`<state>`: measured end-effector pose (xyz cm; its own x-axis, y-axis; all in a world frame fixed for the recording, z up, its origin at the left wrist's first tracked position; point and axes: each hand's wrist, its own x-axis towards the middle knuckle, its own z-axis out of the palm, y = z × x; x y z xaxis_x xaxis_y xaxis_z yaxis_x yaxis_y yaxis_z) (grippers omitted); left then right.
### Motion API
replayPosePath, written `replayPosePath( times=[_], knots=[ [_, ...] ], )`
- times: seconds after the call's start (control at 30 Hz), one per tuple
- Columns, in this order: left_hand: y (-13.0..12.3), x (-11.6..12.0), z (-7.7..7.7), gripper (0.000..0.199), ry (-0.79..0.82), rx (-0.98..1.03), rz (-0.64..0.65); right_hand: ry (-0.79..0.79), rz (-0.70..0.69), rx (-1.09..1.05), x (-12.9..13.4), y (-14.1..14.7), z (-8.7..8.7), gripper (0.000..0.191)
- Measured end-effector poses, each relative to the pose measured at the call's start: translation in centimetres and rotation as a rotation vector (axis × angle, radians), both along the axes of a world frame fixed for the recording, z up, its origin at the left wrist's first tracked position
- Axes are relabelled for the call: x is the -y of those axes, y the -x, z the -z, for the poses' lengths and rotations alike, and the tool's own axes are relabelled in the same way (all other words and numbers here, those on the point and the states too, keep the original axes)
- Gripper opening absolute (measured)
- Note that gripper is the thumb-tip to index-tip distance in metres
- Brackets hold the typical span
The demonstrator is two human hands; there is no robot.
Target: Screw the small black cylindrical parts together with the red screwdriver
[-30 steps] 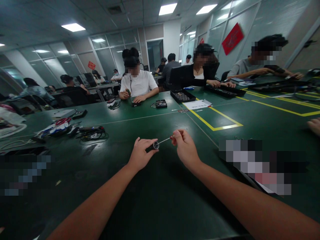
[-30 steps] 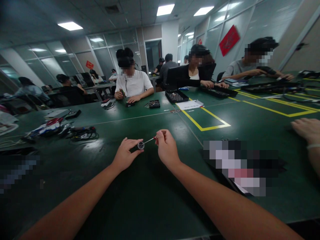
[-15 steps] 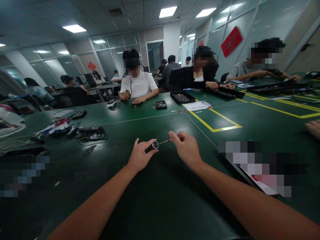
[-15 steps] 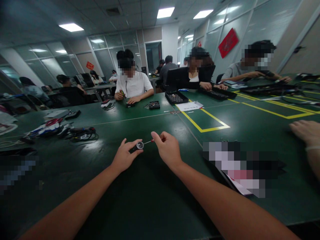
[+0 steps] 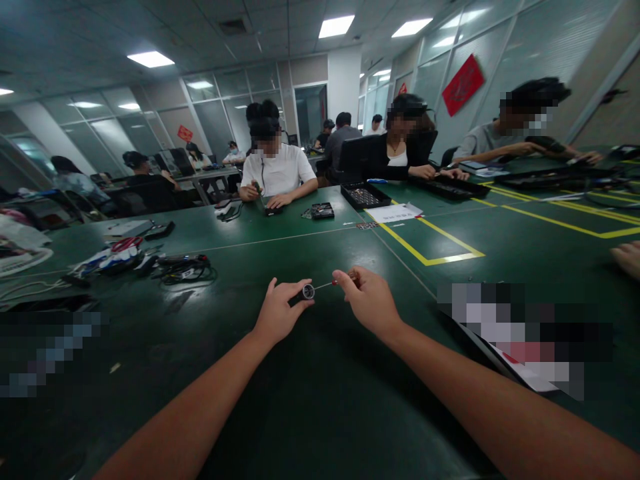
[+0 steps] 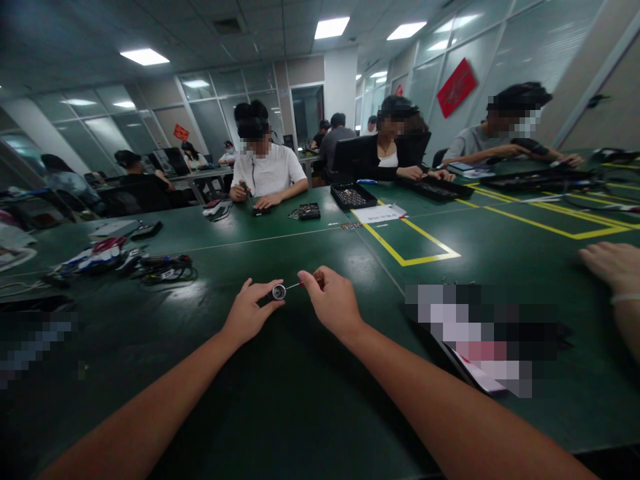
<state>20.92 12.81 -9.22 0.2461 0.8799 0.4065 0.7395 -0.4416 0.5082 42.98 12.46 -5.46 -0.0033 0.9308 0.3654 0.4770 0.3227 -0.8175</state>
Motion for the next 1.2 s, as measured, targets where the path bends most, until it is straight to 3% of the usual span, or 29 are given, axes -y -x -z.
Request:
replayPosePath(
  times=[0.4, 0.6, 0.83, 1.0, 1.13, 1.2],
  knots=[
    [0.0, 0.1, 0.0, 0.04, 0.02, -0.051, -0.002, 0.038, -0.246, -0.164, -0.1, 0.2, 0.4, 0.015],
    [-0.2, 0.2, -0.1, 0.04, 0.029, -0.046, 0.002, -0.003, -0.141, -0.137, 0.1, 0.2, 0.5, 0.039],
    [-0.2, 0.1, -0.1, 0.041, 0.016, -0.029, -0.012, -0.022, -0.116, -0.262, -0.1, 0.6, 1.4, 0.017],
    [-0.3, 0.2, -0.3, 0.04, 0.024, -0.036, -0.021, -0.038, -0.149, -0.273, 0.0, 0.7, 1.4, 0.016],
    [-0.4, 0.2, -0.3, 0.04, 0.027, -0.047, -0.006, -0.011, -0.125, -0.189, 0.1, 0.4, 0.8, 0.034],
    [-0.4, 0.2, -0.2, 0.04, 0.027, -0.047, -0.002, -0.022, -0.101, -0.175, 0.1, 0.4, 0.8, 0.033]
  ],
)
